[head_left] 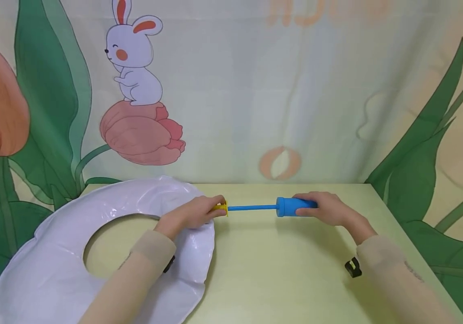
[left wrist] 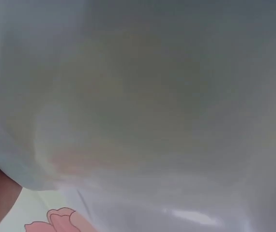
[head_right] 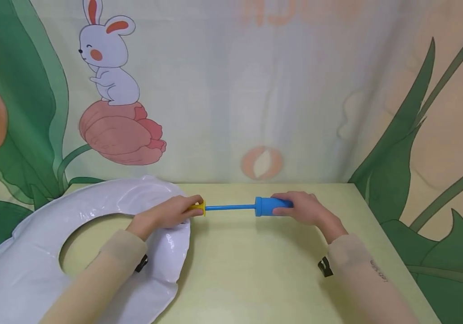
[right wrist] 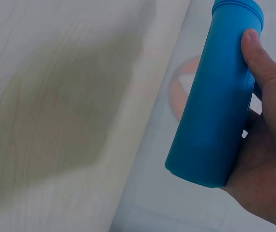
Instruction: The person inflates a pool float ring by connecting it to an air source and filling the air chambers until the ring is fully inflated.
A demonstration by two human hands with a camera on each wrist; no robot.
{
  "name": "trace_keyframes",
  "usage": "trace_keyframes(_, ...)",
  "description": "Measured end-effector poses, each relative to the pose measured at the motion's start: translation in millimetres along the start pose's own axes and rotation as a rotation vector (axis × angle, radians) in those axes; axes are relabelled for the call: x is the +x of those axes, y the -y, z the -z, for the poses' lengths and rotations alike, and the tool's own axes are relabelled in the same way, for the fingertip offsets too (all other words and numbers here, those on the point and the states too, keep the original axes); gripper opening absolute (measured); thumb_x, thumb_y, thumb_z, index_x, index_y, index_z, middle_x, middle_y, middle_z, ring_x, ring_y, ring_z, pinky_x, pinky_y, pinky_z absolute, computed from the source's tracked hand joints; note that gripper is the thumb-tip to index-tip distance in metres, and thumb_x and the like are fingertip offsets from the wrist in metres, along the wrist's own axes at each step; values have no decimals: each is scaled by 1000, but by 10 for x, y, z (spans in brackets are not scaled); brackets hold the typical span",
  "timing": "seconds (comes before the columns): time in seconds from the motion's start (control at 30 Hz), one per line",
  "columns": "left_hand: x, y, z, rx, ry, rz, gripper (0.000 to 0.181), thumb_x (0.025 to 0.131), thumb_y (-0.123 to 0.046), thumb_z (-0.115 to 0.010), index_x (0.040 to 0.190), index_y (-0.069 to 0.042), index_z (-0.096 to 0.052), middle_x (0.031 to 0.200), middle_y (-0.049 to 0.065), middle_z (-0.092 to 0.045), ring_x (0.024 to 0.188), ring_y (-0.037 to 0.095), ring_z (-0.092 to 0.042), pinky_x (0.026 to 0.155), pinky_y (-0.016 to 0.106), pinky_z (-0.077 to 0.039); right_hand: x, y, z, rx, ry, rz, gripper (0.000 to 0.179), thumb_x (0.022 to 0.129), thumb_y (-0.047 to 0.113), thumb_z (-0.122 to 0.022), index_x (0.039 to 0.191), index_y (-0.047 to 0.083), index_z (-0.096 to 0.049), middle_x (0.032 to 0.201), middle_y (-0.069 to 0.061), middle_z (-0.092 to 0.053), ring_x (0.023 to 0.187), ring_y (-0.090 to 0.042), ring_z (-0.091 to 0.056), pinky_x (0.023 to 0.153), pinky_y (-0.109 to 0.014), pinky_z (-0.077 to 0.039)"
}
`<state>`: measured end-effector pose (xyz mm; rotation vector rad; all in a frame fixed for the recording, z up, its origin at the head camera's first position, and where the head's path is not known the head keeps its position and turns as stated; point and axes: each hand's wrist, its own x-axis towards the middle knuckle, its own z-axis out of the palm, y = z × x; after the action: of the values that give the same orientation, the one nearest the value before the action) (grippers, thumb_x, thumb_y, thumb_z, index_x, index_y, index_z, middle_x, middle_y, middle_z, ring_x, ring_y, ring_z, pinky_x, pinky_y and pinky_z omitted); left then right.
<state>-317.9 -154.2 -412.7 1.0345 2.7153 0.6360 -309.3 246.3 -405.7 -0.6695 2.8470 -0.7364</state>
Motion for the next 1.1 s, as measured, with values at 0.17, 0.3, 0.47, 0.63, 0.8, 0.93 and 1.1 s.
trace_keyframes(0.17, 41, -19, -57, -8, -12, -25, 21, 107, -28, -58, 119, -12, -56, 78, -3, -54, 71, 14, -52, 74, 33, -44, 21, 36, -111, -21, -34, 28, 62, 98, 45, -68, 149, 11, -55, 136, -15, -62, 117, -37, -56, 96, -59, -41)
trace_keyframes(0.3, 73, -66, -76, -22, -16, -51, 15, 107, -25, -58, 112, -11, -55, 75, -3, -50, 67, 13, -49, 70, 31, -42, 115, 175, -208, -62, -47, 80, 60, 99, 45, -68, 148, 13, -56, 132, -11, -65, 117, -34, -58, 97, -60, -33)
trace_keyframes(0.47, 76, -181, -113, -36, -12, -39, 19, 106, -24, -59, 116, -9, -54, 78, 0, -55, 68, 13, -51, 70, 29, -44, 238, 488, -326, -125, -33, 102, 58, 98, 46, -68, 147, 17, -58, 127, -7, -67, 115, -30, -60, 94, -57, -34)
trace_keyframes(0.63, 81, -272, -146, -48, -13, -40, 26, 106, -26, -59, 122, -6, -53, 83, 4, -59, 71, 15, -55, 71, 31, -47, 325, 765, -422, -162, -12, 104, 61, 97, 52, -66, 147, 18, -58, 129, -8, -66, 115, -29, -61, 91, -54, -36)
trace_keyframes(0.8, 112, -205, -165, -57, 4, -34, 27, 107, -28, -59, 124, -8, -53, 77, 0, -57, 67, 13, -54, 70, 31, -46, 326, 782, -425, -157, 10, 58, 61, 97, 52, -66, 148, 19, -57, 134, -7, -64, 119, -29, -59, 96, -56, -37)
trace_keyframes(0.93, 85, -95, -95, -51, 14, -22, 26, 107, -30, -58, 125, -12, -54, 74, -3, -53, 65, 12, -51, 70, 31, -44, 279, 599, -293, -118, 20, 52, 60, 98, 50, -67, 148, 18, -57, 136, -6, -63, 119, -29, -58, 99, -56, -39)
trace_keyframes(1.1, 0, -13, 24, -58, 12, -5, 27, 106, -30, -59, 125, -12, -57, 82, 0, -61, 72, 15, -55, 77, 35, -46, 145, 303, -114, -3, 34, 32, 62, 98, 47, -69, 148, 14, -56, 139, -8, -61, 118, -31, -57, 97, -51, -47)
